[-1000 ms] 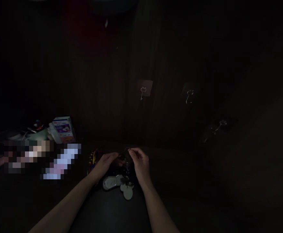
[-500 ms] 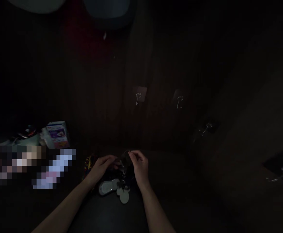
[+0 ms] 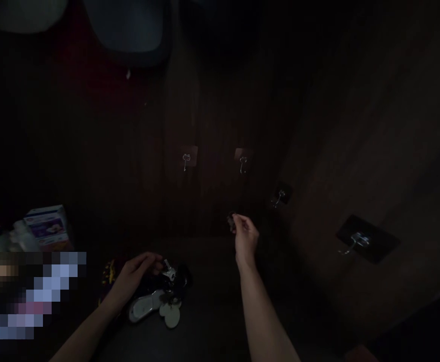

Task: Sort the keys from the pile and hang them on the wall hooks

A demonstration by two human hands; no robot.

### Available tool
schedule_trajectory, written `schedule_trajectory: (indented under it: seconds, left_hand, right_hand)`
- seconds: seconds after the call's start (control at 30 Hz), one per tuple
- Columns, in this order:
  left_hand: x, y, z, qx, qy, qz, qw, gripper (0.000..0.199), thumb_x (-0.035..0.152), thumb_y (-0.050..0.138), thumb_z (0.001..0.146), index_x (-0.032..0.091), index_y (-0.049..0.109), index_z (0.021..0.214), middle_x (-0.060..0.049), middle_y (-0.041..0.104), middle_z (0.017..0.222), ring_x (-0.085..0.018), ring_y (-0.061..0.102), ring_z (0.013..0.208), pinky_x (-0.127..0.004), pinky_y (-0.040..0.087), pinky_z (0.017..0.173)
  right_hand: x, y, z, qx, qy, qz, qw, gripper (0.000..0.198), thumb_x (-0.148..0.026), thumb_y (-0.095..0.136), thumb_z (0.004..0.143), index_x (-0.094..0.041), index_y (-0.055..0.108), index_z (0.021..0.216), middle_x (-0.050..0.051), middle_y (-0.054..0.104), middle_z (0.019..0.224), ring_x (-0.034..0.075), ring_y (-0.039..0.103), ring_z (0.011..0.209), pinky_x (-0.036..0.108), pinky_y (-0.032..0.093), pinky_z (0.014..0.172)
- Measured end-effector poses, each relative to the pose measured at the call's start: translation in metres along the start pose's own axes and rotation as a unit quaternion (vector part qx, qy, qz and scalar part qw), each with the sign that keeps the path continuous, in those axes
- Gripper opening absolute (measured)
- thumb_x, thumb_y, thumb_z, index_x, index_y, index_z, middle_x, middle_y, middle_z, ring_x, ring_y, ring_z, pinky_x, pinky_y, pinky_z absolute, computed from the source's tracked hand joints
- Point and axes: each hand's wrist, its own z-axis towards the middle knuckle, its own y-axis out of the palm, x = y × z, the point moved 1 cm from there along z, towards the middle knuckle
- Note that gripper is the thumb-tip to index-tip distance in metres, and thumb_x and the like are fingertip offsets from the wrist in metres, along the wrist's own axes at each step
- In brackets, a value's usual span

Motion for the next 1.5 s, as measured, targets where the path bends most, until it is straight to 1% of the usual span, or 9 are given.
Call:
schedule_trajectory:
  seconds: [0.17,0.3,0.43,0.67,0.87,1.07,1.17,1.37,1.5]
  left_hand:
    - [0.004,0.001,-0.002,-0.006,0.002,0.029,1.000,0.033,0.044,0.049,0.078,0.017,0.068,0.082,-0.004,0.070,0.072,-0.017,0.063,0.068,-0.027,0.049,0.068]
    - [0.005,0.002,-0.001,-0.009,-0.007,0.029,1.000,0.034,0.045,0.049,0.078,0.017,0.068,0.082,-0.003,0.069,0.071,-0.017,0.062,0.067,-0.027,0.049,0.067]
    - [0.002,0.002,0.000,-0.015,-0.010,0.030,0.999,0.032,0.044,0.050,0.078,0.017,0.068,0.083,-0.003,0.069,0.071,-0.016,0.061,0.067,-0.026,0.048,0.067]
    - [0.001,0.001,-0.001,-0.011,-0.008,0.017,1.000,0.031,0.043,0.052,0.077,0.017,0.068,0.082,-0.004,0.069,0.072,-0.017,0.062,0.067,-0.026,0.048,0.066]
    - [0.005,0.001,-0.003,0.001,-0.006,0.008,1.000,0.029,0.041,0.053,0.077,0.017,0.068,0.082,-0.004,0.070,0.071,-0.016,0.063,0.067,-0.026,0.048,0.066]
    - [0.003,-0.002,0.000,0.018,0.003,0.002,1.000,0.029,0.039,0.051,0.079,0.016,0.068,0.083,-0.003,0.069,0.069,-0.015,0.062,0.064,-0.025,0.048,0.065]
    - [0.002,-0.005,0.001,0.039,0.013,-0.006,0.999,0.029,0.039,0.051,0.079,0.016,0.067,0.085,-0.003,0.069,0.069,-0.015,0.062,0.064,-0.026,0.048,0.065]
    - [-0.004,-0.016,0.006,0.126,0.031,-0.060,0.990,0.031,0.040,0.053,0.078,0.016,0.061,0.096,-0.001,0.066,0.070,-0.013,0.062,0.063,-0.024,0.047,0.062]
    - [-0.006,-0.021,0.009,0.150,0.035,-0.075,0.985,0.029,0.038,0.052,0.077,0.016,0.059,0.095,0.000,0.064,0.070,-0.012,0.061,0.061,-0.023,0.047,0.061]
  right_hand:
    - [-0.013,-0.023,0.054,0.118,-0.039,0.017,0.992,0.024,-0.035,0.067,0.058,-0.016,0.066,0.073,0.002,0.066,0.071,0.011,0.056,0.058,0.018,0.039,0.044]
    - [-0.016,-0.033,0.081,0.184,-0.020,0.022,0.982,0.019,-0.028,0.064,0.058,-0.015,0.064,0.071,-0.001,0.062,0.062,0.009,0.053,0.049,0.017,0.038,0.040]
    - [-0.013,-0.035,0.092,0.218,-0.002,0.024,0.976,0.014,-0.026,0.061,0.060,-0.015,0.060,0.068,-0.002,0.060,0.056,0.009,0.052,0.045,0.017,0.037,0.037]
    - [-0.001,-0.036,0.091,0.237,0.026,0.022,0.971,0.015,-0.027,0.061,0.060,-0.017,0.055,0.068,-0.002,0.059,0.058,0.011,0.057,0.047,0.016,0.036,0.033]
    - [0.005,-0.041,0.078,0.225,0.011,0.015,0.974,0.018,-0.030,0.061,0.059,-0.018,0.057,0.073,0.000,0.063,0.069,0.013,0.062,0.062,0.017,0.043,0.040]
    - [0.014,-0.039,0.046,0.188,0.014,0.017,0.982,0.017,-0.026,0.060,0.060,-0.020,0.060,0.076,0.000,0.064,0.079,0.013,0.062,0.073,0.019,0.048,0.049]
    - [0.020,-0.031,0.027,0.148,0.023,0.022,0.988,0.017,-0.025,0.060,0.059,-0.020,0.061,0.075,0.000,0.063,0.080,0.012,0.061,0.073,0.019,0.048,0.050]
    - [0.028,-0.006,-0.008,0.079,0.052,0.023,0.995,0.019,-0.028,0.062,0.058,-0.020,0.060,0.075,0.000,0.063,0.081,0.012,0.061,0.070,0.019,0.046,0.049]
    - [0.028,0.014,-0.034,0.036,0.075,0.028,0.996,0.022,-0.029,0.062,0.060,-0.021,0.060,0.079,0.001,0.063,0.084,0.012,0.061,0.070,0.019,0.046,0.051]
